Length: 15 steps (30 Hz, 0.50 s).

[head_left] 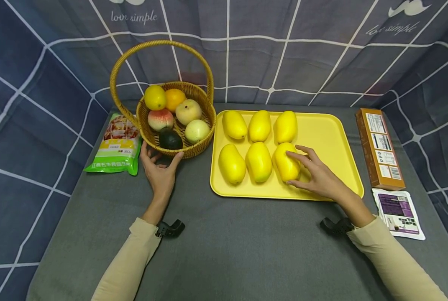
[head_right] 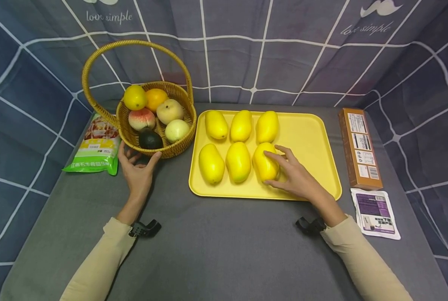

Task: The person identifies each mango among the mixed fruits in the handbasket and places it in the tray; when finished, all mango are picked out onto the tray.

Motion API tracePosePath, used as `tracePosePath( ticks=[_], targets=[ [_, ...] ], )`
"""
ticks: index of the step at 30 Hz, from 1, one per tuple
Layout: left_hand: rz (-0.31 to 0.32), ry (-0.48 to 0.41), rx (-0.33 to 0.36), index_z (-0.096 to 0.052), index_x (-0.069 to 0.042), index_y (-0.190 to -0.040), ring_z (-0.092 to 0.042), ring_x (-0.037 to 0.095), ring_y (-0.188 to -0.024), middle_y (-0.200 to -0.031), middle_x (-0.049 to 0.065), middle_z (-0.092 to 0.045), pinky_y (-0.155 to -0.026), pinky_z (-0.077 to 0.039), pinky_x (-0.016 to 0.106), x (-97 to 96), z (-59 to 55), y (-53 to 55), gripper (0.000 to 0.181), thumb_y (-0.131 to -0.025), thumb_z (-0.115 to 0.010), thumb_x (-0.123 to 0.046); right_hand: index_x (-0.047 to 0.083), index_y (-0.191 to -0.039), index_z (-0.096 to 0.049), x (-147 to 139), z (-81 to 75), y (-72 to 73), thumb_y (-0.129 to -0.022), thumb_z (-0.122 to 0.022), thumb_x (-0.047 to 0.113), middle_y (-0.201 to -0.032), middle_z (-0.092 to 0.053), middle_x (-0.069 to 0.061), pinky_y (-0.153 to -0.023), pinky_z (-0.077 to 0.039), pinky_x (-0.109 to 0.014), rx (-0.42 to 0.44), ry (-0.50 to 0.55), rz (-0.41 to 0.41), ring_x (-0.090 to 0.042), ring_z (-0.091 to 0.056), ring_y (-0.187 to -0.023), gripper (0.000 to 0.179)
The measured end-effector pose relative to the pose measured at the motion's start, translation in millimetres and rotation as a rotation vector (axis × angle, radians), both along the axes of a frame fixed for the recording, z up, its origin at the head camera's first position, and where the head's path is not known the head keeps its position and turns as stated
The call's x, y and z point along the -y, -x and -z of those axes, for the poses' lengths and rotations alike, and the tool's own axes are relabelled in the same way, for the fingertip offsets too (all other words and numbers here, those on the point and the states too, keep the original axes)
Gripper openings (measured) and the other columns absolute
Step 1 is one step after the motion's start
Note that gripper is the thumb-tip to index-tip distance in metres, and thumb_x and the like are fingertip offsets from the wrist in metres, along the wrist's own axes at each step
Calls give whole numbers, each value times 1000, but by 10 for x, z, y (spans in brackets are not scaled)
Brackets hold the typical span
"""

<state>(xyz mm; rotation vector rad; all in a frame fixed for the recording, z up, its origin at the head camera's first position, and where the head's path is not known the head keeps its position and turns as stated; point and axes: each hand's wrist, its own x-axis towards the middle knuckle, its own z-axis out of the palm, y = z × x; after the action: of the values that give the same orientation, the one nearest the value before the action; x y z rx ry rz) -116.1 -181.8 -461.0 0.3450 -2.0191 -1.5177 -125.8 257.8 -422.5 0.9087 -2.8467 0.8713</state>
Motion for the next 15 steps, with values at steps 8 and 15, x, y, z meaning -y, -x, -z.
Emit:
tracePosePath(
  ticks=[8, 15],
  targets=[
    [-1, -3, 6, -24, -27, -154, -50, 23, -116, -143, 10, -43, -75, -42, 29, 3, -4, 10, 99, -77, -84, -34, 16, -146, -47, 74, -176, 94, -72, -88, 21, -145, -41, -20, -100, -40, -60, -73, 2, -4, -38, -43, -130, 84],
    [-5, -4, 9, -24, -27, -154, -50, 23, -117, -143, 9, -44, -76, -42, 28, -6, 1, 2, 98, -77, -84, -32, 20, -146, -47, 352, -374, 273, -76, -85, 22, -145, -44, -15, -100, -43, -53, -136, 44, -88, -32, -46, -129, 79]
  ],
)
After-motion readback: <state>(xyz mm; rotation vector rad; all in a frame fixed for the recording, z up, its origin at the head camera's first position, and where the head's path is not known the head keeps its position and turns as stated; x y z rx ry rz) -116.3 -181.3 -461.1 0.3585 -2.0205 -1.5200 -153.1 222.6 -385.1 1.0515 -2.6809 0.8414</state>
